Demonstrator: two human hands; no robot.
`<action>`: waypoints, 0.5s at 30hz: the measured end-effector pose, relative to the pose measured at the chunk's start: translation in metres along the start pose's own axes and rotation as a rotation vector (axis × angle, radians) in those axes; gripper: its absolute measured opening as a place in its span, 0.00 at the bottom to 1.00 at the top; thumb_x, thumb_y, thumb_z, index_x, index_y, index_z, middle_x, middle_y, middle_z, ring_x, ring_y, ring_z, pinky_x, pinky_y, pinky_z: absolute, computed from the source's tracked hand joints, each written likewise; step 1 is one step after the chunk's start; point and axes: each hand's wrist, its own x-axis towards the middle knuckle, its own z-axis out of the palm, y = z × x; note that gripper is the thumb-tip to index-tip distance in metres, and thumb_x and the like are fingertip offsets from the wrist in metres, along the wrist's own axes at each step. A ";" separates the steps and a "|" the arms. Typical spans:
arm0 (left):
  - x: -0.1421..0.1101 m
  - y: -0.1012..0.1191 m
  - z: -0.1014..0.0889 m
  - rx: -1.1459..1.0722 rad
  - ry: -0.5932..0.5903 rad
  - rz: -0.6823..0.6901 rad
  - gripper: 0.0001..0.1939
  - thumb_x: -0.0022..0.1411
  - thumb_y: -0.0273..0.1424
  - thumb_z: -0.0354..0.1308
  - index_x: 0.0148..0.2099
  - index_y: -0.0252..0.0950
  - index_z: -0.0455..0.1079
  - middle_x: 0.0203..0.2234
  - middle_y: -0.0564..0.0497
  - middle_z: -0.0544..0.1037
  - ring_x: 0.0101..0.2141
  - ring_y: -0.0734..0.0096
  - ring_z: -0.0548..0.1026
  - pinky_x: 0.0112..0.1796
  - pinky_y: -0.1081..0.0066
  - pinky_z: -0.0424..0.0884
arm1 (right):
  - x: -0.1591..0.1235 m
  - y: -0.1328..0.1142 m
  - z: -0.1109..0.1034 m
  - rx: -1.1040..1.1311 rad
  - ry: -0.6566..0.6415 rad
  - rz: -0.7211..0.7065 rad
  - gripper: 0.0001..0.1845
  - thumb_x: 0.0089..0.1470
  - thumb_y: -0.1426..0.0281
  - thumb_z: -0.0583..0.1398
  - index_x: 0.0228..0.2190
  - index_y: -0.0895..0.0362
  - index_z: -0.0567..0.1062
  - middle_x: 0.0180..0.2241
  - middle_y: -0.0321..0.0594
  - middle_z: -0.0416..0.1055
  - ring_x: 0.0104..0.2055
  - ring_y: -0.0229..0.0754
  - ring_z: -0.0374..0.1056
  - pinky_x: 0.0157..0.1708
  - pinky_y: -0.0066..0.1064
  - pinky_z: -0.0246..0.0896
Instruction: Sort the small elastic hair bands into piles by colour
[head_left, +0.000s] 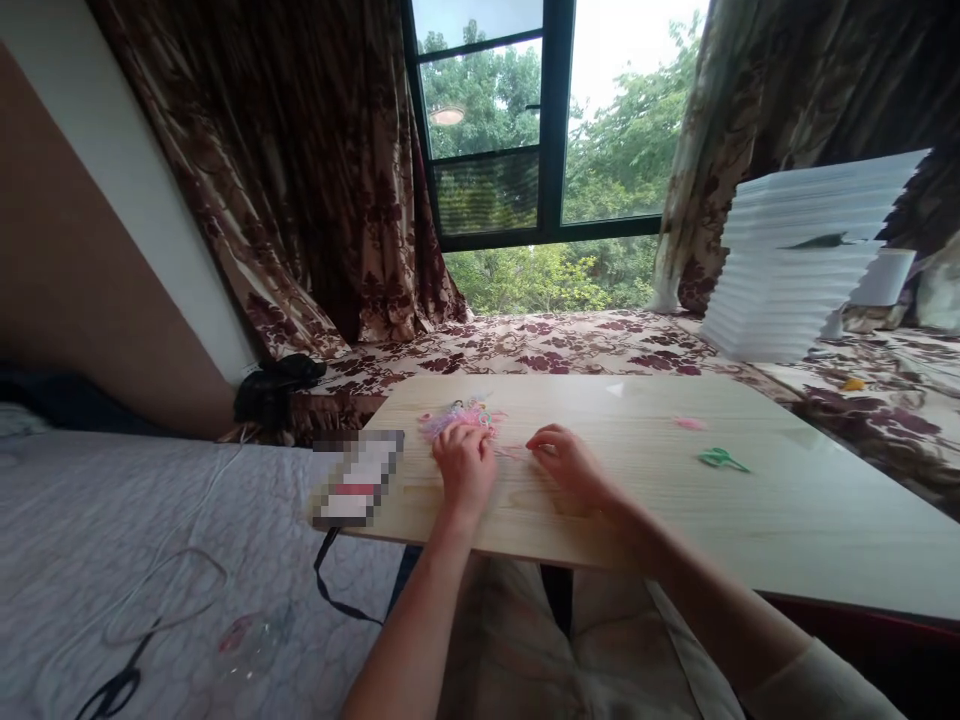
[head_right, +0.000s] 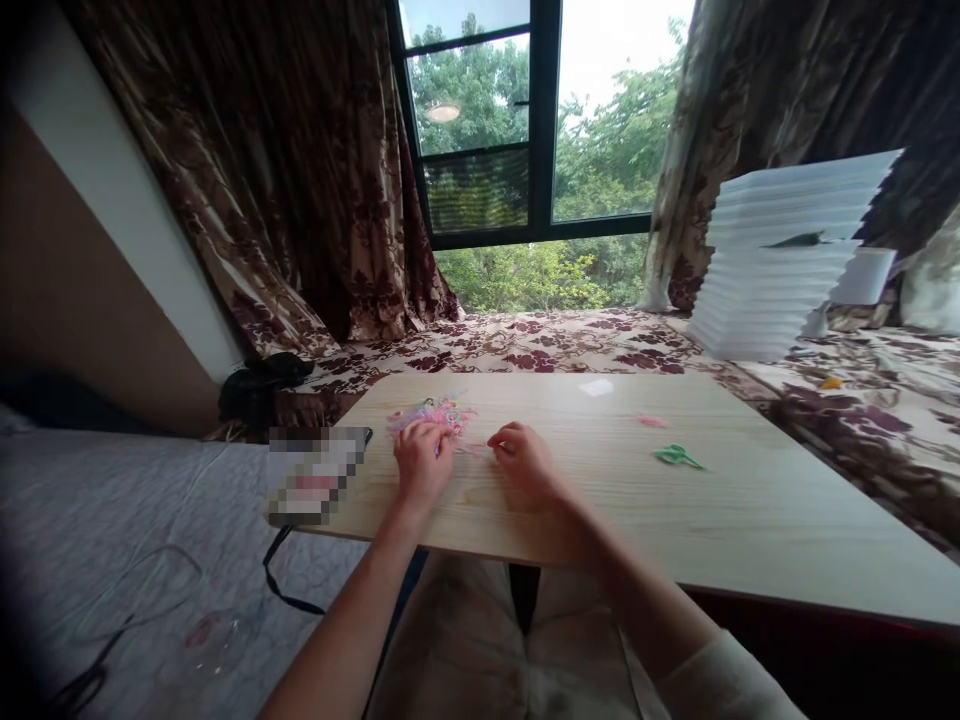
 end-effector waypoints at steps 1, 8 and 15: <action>0.000 0.000 -0.001 -0.001 -0.002 0.003 0.13 0.60 0.23 0.52 0.38 0.38 0.78 0.39 0.46 0.80 0.50 0.55 0.70 0.55 0.52 0.63 | -0.002 -0.001 0.002 -0.021 0.013 -0.012 0.12 0.52 0.77 0.57 0.30 0.55 0.81 0.37 0.43 0.77 0.40 0.43 0.71 0.46 0.35 0.65; -0.001 0.004 -0.002 -0.008 0.008 0.000 0.14 0.60 0.22 0.51 0.38 0.38 0.78 0.39 0.45 0.80 0.50 0.55 0.70 0.55 0.51 0.63 | -0.008 -0.005 0.003 -0.149 -0.033 -0.023 0.07 0.53 0.69 0.61 0.30 0.53 0.81 0.42 0.43 0.76 0.44 0.46 0.68 0.49 0.39 0.60; -0.001 0.003 -0.001 -0.034 0.006 0.019 0.14 0.59 0.22 0.52 0.37 0.40 0.78 0.38 0.46 0.80 0.50 0.55 0.70 0.54 0.50 0.64 | -0.006 -0.001 0.005 -0.204 -0.024 0.000 0.11 0.56 0.71 0.57 0.32 0.54 0.81 0.41 0.43 0.75 0.42 0.43 0.67 0.47 0.36 0.59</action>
